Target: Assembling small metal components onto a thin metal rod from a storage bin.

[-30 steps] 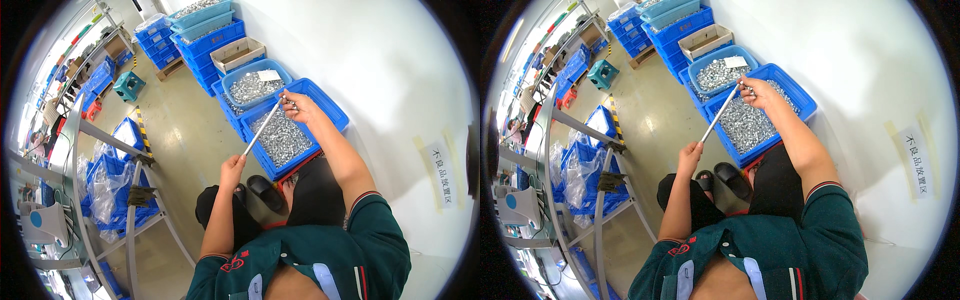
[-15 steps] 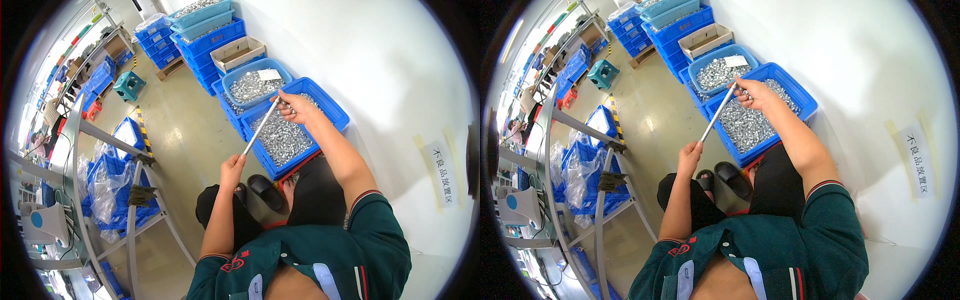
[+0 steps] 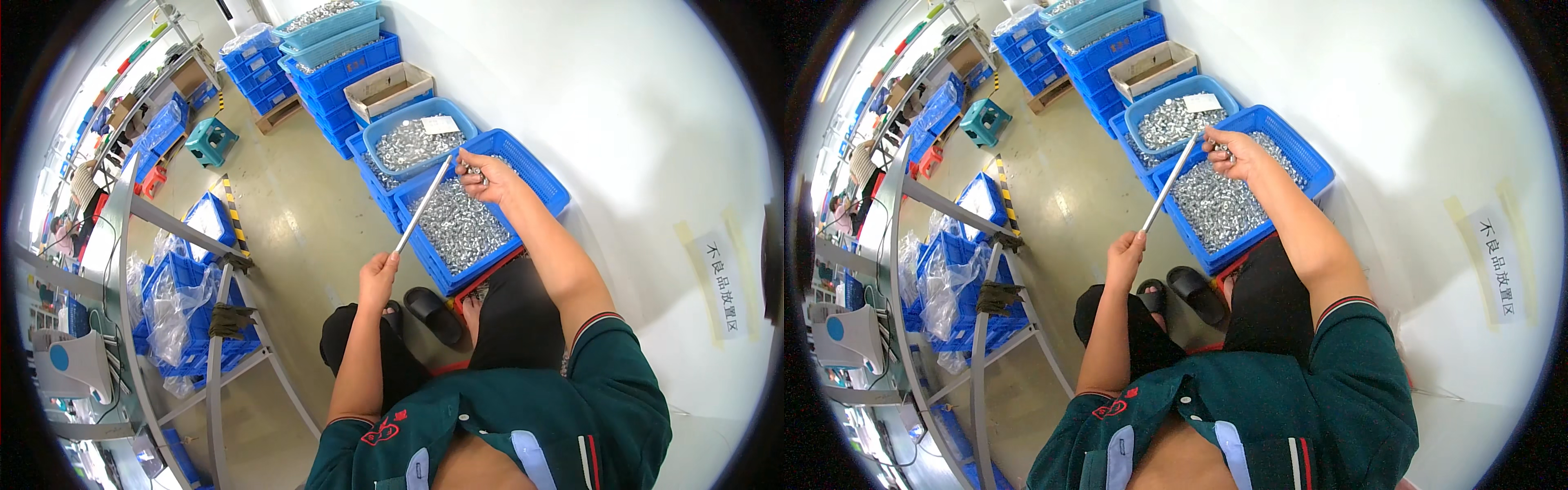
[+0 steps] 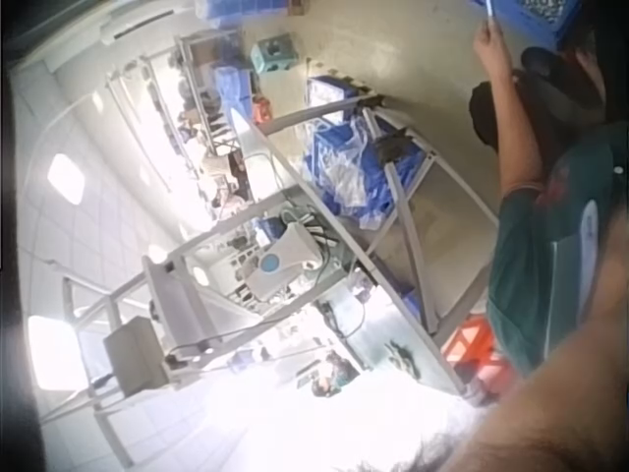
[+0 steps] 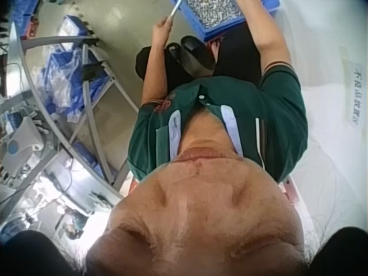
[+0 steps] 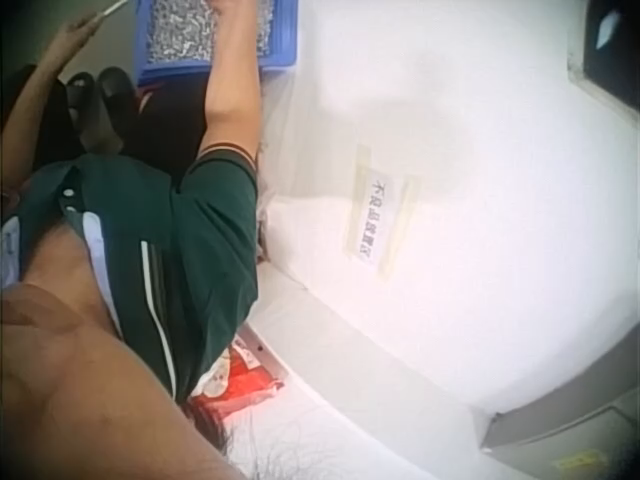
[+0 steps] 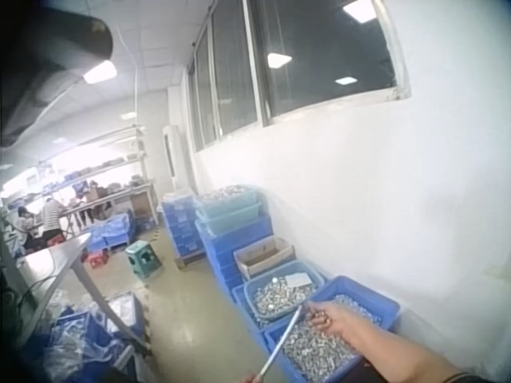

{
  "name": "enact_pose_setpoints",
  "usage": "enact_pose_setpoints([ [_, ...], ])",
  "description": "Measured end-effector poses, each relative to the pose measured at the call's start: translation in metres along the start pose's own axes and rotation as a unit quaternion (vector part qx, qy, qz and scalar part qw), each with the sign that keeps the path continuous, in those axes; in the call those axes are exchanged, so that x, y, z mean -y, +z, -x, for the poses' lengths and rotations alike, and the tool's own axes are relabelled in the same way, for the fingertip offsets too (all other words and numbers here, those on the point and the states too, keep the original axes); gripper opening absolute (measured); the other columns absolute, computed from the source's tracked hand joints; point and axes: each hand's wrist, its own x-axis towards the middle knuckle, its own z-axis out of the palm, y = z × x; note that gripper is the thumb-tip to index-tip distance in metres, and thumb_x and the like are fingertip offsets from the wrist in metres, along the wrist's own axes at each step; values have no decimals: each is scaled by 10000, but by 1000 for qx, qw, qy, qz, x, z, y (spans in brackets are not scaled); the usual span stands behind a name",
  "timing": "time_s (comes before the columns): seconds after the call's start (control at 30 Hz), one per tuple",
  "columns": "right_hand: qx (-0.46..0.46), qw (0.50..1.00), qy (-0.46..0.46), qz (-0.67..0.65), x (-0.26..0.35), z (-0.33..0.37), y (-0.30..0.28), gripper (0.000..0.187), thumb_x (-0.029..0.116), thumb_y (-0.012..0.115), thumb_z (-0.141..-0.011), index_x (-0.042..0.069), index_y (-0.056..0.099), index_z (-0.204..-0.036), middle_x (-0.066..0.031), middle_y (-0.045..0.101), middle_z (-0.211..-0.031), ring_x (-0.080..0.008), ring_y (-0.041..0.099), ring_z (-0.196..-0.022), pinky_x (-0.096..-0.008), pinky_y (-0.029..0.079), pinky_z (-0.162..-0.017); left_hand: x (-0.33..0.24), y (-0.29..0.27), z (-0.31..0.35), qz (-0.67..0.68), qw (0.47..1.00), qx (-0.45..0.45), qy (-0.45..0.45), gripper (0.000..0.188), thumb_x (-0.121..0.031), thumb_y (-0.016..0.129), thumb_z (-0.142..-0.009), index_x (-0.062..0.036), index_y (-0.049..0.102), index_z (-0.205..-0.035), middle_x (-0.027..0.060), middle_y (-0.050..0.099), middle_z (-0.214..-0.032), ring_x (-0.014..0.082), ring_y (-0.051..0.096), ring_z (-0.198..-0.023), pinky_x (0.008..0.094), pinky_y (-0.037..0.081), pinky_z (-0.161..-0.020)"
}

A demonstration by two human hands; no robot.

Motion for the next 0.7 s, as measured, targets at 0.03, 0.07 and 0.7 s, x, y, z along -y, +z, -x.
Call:
enact_pose_setpoints([
  [0.03,13,1000,7,-2,1,0,-1,199,222,587,-838,42,501,-836,-52,495,-713,-48,348,-453,-149,244,-336,0,0,0,0,1000,0,0,360,-288,541,-863,-42,460,-614,-35,366,-524,57,330,-497,242,275,-443],
  [0.07,25,1000,14,-5,1,0,-1,221,240,598,-832,48,491,-812,-50,497,-703,-49,346,-448,-148,244,-336,0,0,0,-6,1000,-1,1,359,-288,545,-861,-41,461,-614,-36,363,-524,57,329,-500,243,274,-444],
  [0.7,-47,998,7,-35,0,-2,2,359,390,632,-779,45,546,-831,10,409,-623,-47,350,-456,-157,232,-332,2,1,0,-27,999,20,14,343,-283,529,-873,-74,447,-613,-63,343,-533,41,301,-487,224,237,-438],
])
